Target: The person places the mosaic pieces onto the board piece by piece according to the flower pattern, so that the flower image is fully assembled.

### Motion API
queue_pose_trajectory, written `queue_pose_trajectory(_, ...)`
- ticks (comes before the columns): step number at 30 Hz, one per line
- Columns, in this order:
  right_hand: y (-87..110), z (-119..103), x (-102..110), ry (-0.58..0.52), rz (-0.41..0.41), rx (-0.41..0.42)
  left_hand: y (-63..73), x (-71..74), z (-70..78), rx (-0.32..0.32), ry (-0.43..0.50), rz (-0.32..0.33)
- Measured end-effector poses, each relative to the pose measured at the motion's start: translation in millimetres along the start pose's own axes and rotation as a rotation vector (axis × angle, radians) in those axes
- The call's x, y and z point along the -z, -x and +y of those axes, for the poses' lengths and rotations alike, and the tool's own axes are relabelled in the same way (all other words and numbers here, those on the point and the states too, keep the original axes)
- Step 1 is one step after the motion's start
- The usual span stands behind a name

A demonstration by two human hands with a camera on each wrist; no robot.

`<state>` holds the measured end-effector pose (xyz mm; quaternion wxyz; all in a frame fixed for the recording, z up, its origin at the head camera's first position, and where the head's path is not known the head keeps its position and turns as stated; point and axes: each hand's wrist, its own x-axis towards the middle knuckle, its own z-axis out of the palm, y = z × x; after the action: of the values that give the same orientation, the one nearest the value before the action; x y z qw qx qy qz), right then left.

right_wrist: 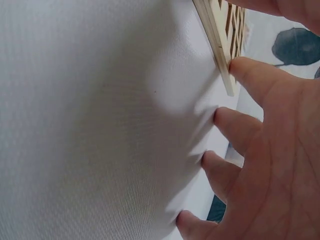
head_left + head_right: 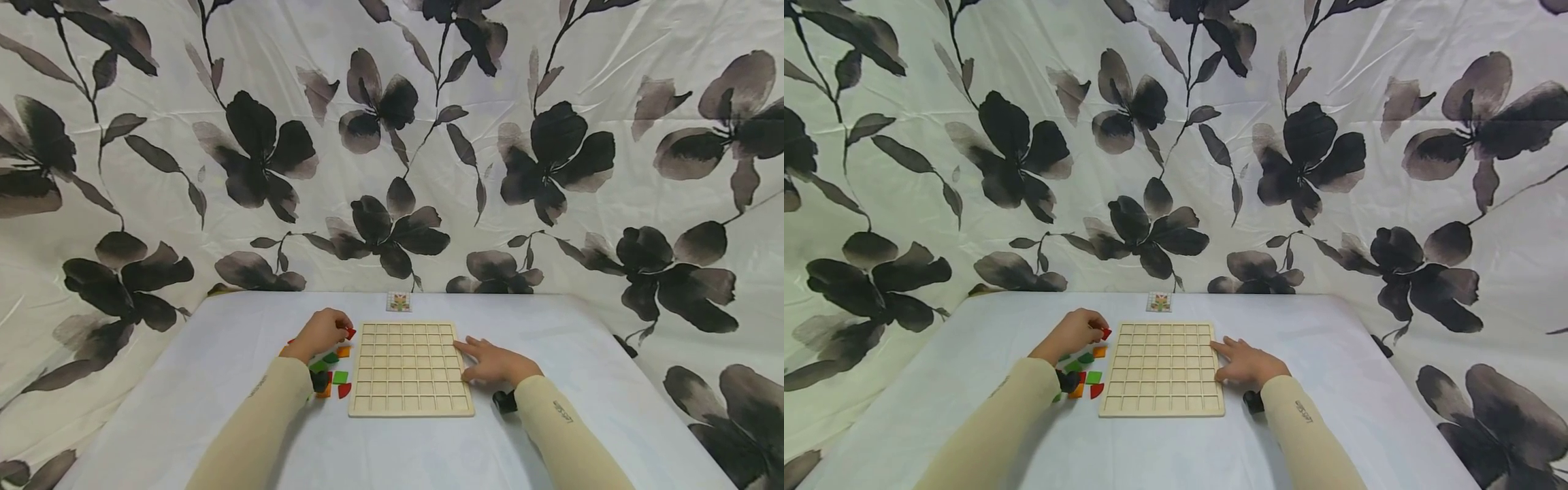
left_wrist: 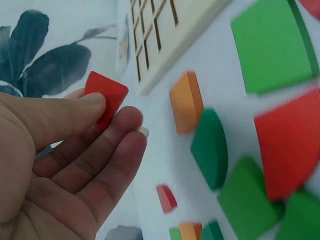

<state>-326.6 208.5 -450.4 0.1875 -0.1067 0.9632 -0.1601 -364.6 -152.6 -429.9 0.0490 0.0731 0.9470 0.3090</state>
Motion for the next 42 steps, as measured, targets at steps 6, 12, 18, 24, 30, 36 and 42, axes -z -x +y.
queue_pose_trajectory(6,-1.5,1.6,-1.3,0.005,0.005,-0.005,-6.4,-10.3,15.6,-0.017,0.015,-0.017)
queue_pose_trajectory(12,-1.7,2.3,-1.2,-0.010,0.001,-0.015,-15.6,-24.2,29.0,-0.076,-0.009,-0.024)
queue_pose_trajectory(18,-1.7,2.5,0.4,-0.014,0.001,-0.013,-24.7,-35.4,40.7,-0.122,-0.026,-0.019)
queue_pose_trajectory(24,-1.5,2.9,0.0,-0.014,0.003,0.012,-28.3,-42.4,50.3,-0.166,-0.080,-0.006)
queue_pose_trajectory(30,-0.1,1.8,-0.2,-0.015,0.008,0.031,-35.7,-52.5,55.3,-0.239,-0.127,-0.004)
queue_pose_trajectory(36,-2.5,4.3,-2.4,-0.005,0.014,0.032,-42.1,-61.5,56.8,-0.280,-0.165,-0.015)
queue_pose_trajectory(42,-4.1,6.4,-4.1,0.005,0.021,0.025,-41.5,-65.8,60.1,-0.281,-0.217,-0.014)
